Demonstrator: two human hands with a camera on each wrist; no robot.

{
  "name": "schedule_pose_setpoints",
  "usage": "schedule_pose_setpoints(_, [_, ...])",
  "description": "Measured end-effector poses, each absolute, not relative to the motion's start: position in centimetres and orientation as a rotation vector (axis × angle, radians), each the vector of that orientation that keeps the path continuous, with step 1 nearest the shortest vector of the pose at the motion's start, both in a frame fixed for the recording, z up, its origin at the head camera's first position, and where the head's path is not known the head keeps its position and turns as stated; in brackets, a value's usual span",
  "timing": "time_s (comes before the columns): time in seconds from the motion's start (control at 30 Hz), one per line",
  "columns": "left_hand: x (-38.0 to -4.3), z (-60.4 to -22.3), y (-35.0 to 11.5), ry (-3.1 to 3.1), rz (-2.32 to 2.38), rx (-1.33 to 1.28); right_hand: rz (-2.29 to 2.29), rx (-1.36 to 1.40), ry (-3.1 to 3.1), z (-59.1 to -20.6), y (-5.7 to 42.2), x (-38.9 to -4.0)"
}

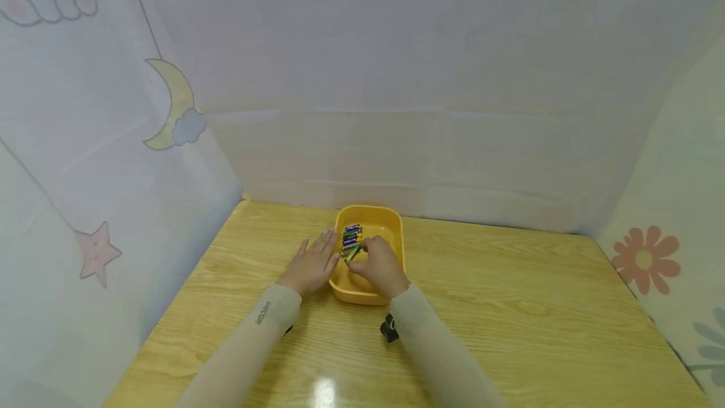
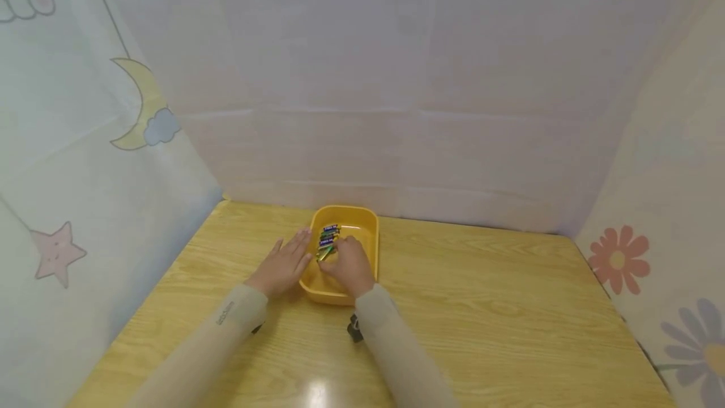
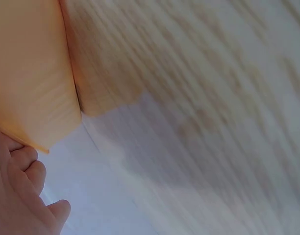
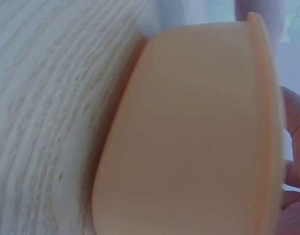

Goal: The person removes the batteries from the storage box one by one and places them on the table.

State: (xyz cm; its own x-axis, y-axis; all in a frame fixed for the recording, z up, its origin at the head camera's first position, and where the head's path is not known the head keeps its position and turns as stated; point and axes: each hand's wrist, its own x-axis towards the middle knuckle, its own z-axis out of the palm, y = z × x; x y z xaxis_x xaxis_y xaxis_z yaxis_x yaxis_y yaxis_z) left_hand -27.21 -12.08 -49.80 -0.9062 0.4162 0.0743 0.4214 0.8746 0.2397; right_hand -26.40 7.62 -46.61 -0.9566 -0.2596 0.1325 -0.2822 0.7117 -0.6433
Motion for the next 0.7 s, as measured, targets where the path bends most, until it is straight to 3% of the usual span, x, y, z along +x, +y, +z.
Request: schedule_pose_setpoints(0.7, [-27.0,-49.3,-11.9,-3.032,-0.419,-0.682,1.131,0.620,-2.694,-45.0,9.6,-22.1])
